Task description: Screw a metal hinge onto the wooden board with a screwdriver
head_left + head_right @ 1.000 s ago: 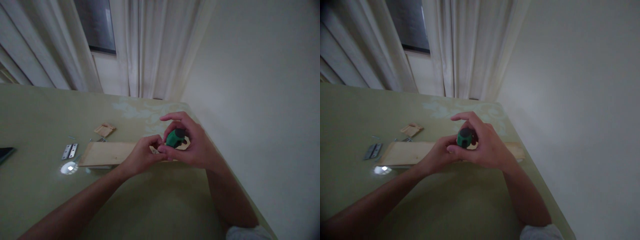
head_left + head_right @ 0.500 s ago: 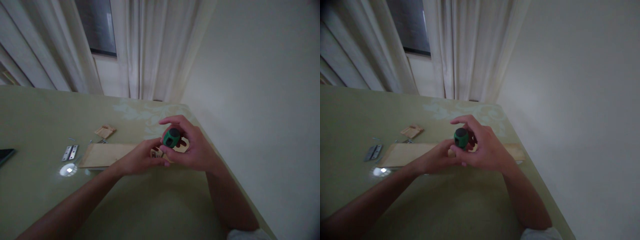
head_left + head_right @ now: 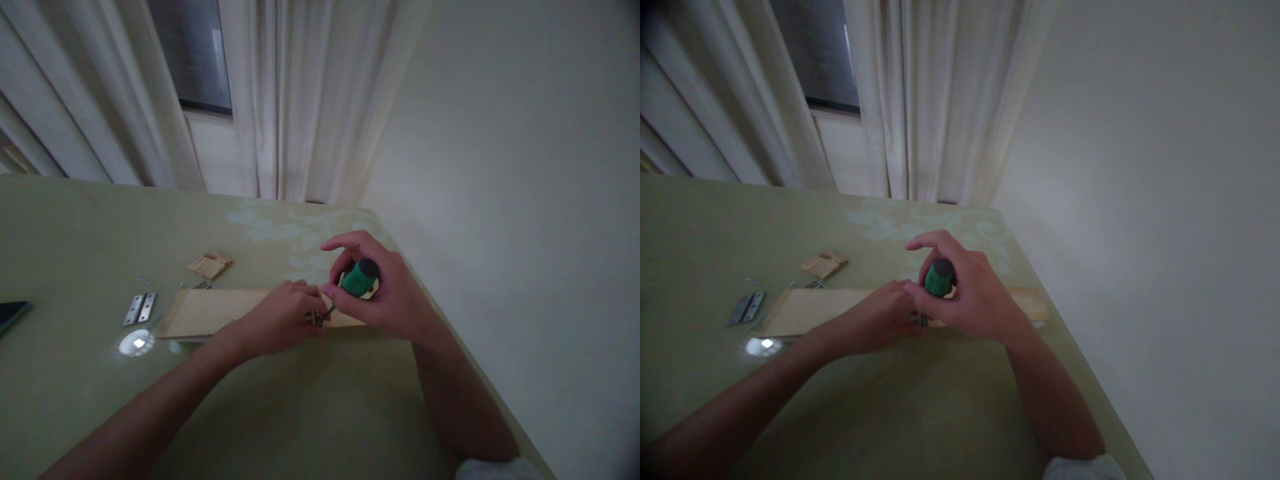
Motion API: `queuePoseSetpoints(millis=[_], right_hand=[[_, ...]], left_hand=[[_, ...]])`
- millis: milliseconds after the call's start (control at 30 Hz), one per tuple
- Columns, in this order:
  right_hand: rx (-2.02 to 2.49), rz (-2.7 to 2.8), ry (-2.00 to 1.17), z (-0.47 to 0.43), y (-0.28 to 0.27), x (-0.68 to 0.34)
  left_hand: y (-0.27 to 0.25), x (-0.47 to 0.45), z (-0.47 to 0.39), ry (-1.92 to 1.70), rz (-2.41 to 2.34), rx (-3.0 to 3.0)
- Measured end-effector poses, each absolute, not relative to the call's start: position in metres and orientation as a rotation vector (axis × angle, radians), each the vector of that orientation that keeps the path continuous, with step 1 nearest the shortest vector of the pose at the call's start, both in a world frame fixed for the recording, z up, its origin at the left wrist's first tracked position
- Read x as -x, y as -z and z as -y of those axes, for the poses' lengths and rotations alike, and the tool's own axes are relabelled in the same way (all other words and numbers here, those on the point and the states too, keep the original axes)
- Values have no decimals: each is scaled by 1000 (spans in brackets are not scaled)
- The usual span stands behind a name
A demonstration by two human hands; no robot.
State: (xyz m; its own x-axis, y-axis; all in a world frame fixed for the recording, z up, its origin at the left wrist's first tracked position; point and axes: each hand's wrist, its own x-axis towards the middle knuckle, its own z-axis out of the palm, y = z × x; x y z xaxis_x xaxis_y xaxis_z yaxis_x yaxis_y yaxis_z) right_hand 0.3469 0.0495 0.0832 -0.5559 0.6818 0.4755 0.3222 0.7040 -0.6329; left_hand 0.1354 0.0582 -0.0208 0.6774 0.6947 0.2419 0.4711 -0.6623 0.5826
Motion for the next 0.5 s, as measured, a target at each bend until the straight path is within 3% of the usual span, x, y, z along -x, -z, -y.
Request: queuePoseSetpoints(millis=[333,500], right_hand=[[773,1736,-381,-37,-91,-351],[792,1737,-393,-35,-94,-354]], left_hand=[[5,-148,-40,-502,-1110,-2778],[-12,-120,-57,-326,-1360,-2680]])
